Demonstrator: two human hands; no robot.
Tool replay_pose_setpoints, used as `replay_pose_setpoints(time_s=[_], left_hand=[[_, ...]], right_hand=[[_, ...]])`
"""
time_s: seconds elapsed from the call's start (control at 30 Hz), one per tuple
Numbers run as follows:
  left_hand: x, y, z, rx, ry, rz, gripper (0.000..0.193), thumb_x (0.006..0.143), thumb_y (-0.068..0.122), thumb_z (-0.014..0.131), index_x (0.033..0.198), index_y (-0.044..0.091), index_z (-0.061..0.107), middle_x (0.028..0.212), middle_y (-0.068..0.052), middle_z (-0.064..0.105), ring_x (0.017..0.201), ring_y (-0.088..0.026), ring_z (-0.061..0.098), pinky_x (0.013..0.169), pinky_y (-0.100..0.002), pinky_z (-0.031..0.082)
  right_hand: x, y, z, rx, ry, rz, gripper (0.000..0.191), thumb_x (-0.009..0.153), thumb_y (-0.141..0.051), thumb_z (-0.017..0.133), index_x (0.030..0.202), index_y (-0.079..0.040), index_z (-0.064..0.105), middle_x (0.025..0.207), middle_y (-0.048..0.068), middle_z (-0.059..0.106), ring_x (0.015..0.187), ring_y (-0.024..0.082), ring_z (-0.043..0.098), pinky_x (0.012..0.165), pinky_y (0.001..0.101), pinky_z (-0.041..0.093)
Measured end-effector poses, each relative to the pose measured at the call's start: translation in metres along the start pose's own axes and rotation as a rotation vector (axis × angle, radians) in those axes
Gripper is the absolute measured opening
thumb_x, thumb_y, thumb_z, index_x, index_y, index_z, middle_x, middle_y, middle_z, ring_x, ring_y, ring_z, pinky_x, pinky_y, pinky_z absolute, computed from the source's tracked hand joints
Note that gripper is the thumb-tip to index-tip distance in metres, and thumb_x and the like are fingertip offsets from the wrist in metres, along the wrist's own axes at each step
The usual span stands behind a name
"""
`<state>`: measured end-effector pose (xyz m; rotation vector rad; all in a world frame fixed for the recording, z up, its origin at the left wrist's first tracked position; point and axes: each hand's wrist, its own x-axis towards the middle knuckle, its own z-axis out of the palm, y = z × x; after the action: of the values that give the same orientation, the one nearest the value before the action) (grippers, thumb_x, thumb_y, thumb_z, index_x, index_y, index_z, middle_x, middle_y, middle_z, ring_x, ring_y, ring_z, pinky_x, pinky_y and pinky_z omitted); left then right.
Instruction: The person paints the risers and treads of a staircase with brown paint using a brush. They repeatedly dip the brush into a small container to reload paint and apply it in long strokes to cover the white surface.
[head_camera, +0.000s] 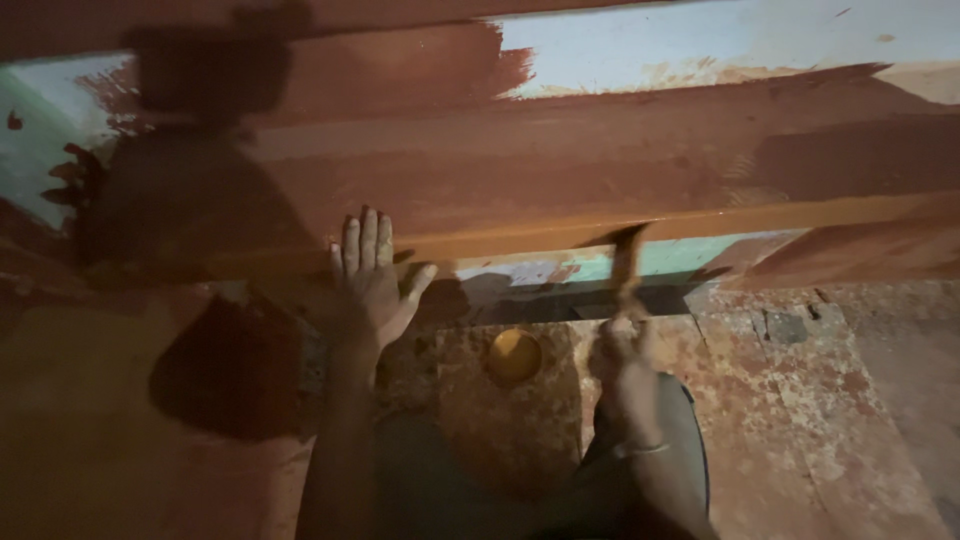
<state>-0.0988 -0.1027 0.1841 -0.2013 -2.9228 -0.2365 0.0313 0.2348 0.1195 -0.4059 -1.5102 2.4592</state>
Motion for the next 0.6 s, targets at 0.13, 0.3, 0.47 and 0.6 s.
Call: replay_pose_setpoints(time_s=[0.13, 0.3, 0.47, 0.6], left_hand=[[-0.001, 0.0, -0.001, -0.05, -0.039, -0.031, 0.098, 0.096, 0.074, 0.034, 0.162, 0.006, 0.012, 0.172, -0.012, 0.002, 0.158, -0.03, -0.002, 0.125, -0.051, -0.002], [-0.002, 0.0, -0.002, -0.075, -0.009, -0.032, 0.096, 0.096, 0.073, 0.035, 0.163, 0.008, 0.013, 0.172, -0.01, 0.003, 0.158, -0.028, -0.002, 0.126, -0.051, -0.002], [0.001, -0.002, 0.004, -0.094, 0.002, -0.018, 0.094, 0.097, 0.071, 0.036, 0.163, 0.008, 0.014, 0.172, -0.01, 0.004, 0.157, -0.029, -0.001, 0.125, -0.052, -0.002], [0.0, -0.003, 0.01, -0.133, 0.094, 0.009, 0.094, 0.098, 0.07, 0.038, 0.164, 0.007, 0.017, 0.173, -0.01, 0.006, 0.159, -0.03, 0.001, 0.127, -0.052, -0.002]], right_hand=[[-0.03, 0.021, 0.047, -0.65, -0.378, -0.459, 0.044, 0.107, -0.017, 0.044, 0.149, -0.006, 0.039, 0.129, 0.009, 0.053, 0.073, 0.007, 0.057, 0.051, 0.0227, 0.054], [-0.044, 0.015, 0.069, -0.333, -0.516, 0.051, 0.036, 0.109, -0.02, 0.053, 0.143, -0.009, 0.052, 0.087, 0.011, 0.059, 0.047, 0.01, 0.046, 0.038, 0.0233, 0.04], [-0.015, -0.033, 0.016, -0.673, -0.157, -0.017, 0.043, 0.104, -0.018, 0.049, 0.147, -0.019, 0.047, 0.093, 0.007, 0.066, 0.058, 0.009, 0.049, 0.042, 0.0222, 0.042], [0.004, -0.058, -0.038, -0.09, 0.136, 0.024, 0.05, 0.1, -0.002, 0.047, 0.147, -0.019, 0.045, 0.102, 0.004, 0.059, 0.074, 0.008, 0.055, 0.054, 0.0219, 0.047]])
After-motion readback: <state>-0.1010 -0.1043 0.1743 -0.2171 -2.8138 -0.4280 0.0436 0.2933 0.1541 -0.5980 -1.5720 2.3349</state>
